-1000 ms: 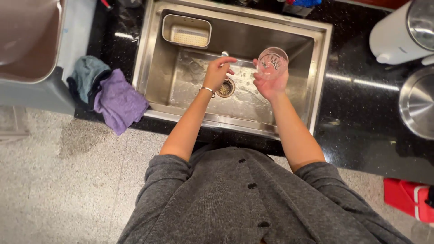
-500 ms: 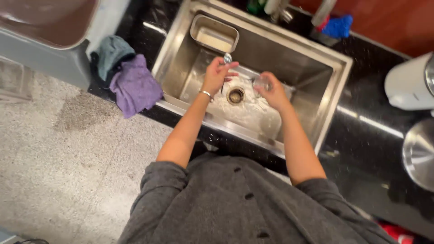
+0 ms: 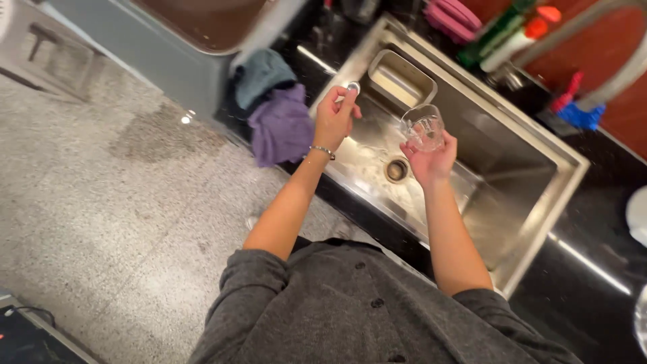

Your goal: Washing dishes in a sink and wiping down the surrounding counter surfaces in a coffee shop.

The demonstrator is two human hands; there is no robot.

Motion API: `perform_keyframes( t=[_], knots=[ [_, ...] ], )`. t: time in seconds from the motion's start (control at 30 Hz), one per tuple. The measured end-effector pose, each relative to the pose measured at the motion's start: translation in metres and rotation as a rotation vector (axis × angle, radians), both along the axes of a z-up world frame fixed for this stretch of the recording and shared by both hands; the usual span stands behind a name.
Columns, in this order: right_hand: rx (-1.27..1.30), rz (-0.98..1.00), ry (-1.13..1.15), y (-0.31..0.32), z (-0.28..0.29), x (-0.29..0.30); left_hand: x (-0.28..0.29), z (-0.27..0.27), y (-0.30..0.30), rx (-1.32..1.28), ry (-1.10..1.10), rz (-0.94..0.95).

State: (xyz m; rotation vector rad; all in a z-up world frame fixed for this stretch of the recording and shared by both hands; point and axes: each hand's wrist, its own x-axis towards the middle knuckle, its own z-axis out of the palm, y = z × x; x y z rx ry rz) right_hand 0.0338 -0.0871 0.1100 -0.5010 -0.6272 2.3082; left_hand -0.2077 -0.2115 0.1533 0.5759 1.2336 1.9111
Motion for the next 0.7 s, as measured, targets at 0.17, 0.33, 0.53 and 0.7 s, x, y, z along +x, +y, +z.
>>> perform_keyframes(
  t=[0.17,0.33,0.53,0.7],
  knots=[
    [0.051,-0.032,0.031,-0.047,0.027,-0.109,-0.106,-0.010,-0.062,0.029,0.048,0.140],
    [0.272,-0.113,-0.060,-0.094,0.064,-0.235,-0.218,0.019,-0.136,0.021,0.234,0.275],
    [0.742,-0.262,-0.245,-0.123,0.114,-0.363,-0.306,0.074,-0.193,-0.166,0.691,0.411],
    [1.442,-0.350,-0.747,-0.147,0.175,-0.447,-0.372,0.080,-0.173,-0.211,1.017,0.435]
  ],
)
